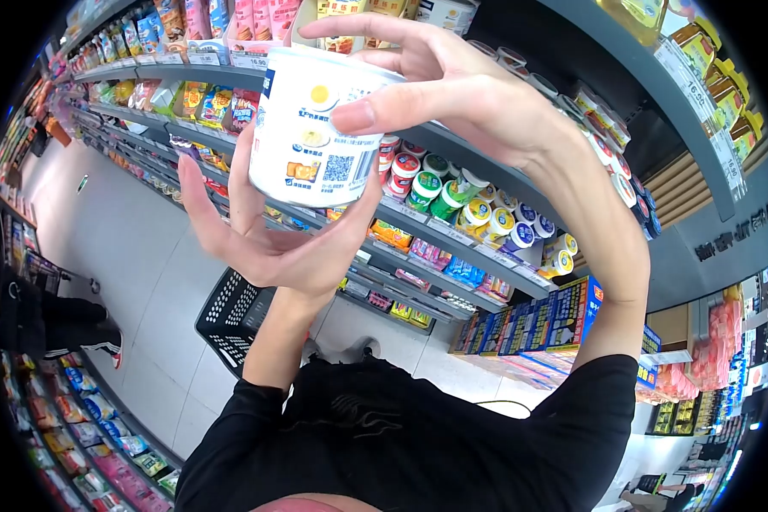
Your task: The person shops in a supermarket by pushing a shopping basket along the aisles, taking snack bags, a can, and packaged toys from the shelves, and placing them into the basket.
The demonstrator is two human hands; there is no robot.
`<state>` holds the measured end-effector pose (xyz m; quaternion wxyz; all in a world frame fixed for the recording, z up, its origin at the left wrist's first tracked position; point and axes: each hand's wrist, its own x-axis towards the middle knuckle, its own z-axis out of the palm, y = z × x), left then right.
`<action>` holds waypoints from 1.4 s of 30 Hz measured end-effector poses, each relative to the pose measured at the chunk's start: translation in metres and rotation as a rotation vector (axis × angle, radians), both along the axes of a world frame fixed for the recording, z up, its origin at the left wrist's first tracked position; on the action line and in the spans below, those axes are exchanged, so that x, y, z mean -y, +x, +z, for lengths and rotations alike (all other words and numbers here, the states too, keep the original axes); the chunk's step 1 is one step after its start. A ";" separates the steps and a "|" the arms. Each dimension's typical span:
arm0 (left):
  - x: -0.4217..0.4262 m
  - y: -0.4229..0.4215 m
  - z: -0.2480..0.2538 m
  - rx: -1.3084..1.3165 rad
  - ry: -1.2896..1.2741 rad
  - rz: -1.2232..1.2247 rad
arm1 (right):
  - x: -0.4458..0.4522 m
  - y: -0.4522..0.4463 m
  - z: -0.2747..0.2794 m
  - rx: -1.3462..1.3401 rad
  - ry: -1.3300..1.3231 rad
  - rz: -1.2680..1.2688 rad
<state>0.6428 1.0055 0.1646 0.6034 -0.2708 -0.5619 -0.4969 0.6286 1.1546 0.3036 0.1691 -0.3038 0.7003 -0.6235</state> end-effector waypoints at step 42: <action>0.232 0.175 -0.415 1.973 0.084 0.646 | 0.402 -0.090 -0.712 -0.147 1.040 0.238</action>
